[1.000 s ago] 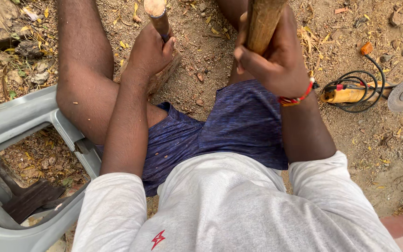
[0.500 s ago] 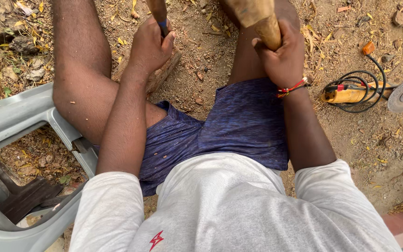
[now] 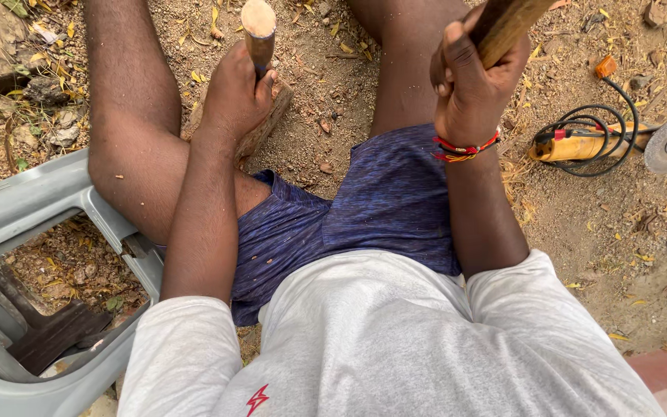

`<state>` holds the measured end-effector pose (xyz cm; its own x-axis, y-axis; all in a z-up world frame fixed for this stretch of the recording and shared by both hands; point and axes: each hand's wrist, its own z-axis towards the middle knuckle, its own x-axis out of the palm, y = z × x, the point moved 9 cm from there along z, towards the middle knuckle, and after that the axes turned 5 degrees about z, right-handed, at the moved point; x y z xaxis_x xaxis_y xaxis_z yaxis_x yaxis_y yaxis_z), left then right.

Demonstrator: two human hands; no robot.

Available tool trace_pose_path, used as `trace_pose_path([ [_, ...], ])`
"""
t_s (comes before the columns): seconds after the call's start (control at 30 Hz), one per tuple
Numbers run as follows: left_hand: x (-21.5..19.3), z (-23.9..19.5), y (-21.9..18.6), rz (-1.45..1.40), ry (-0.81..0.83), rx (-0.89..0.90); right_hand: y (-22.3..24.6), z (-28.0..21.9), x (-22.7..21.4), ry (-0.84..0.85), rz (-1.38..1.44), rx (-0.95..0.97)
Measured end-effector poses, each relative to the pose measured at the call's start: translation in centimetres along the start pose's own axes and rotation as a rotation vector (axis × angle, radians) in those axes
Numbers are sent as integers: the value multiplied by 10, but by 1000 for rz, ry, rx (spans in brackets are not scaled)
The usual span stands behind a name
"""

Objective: The person is carving a piece of wood using a chisel and a wooden mallet. They hold the wood between their legs and repeatedly strike the chisel to shape it.

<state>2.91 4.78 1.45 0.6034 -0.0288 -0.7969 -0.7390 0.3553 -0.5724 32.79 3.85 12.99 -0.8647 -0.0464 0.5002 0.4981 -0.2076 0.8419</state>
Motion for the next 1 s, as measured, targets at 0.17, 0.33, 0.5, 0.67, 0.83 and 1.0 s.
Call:
trace_pose_path([
  [0.17,7,-5,14,-94,5,-71,14,10,66,124,150,-96],
  [0.33,31,-16,39,-130,16,-91,37,6,97,398,-1130,-523],
  [0.5,46,-35,61,-31,-15,-100,-18,7,58,472,-1362,-370],
  [0.67,46,-13,84,-167,-29,-244,-86,-36,32,412,-988,56],
  [0.83,36,-4,107,-411,41,-532,-151,-58,-2,94,-319,784],
  [1.0,7,-5,45,-275,-34,-208,-138,-46,-13,81,-297,666],
])
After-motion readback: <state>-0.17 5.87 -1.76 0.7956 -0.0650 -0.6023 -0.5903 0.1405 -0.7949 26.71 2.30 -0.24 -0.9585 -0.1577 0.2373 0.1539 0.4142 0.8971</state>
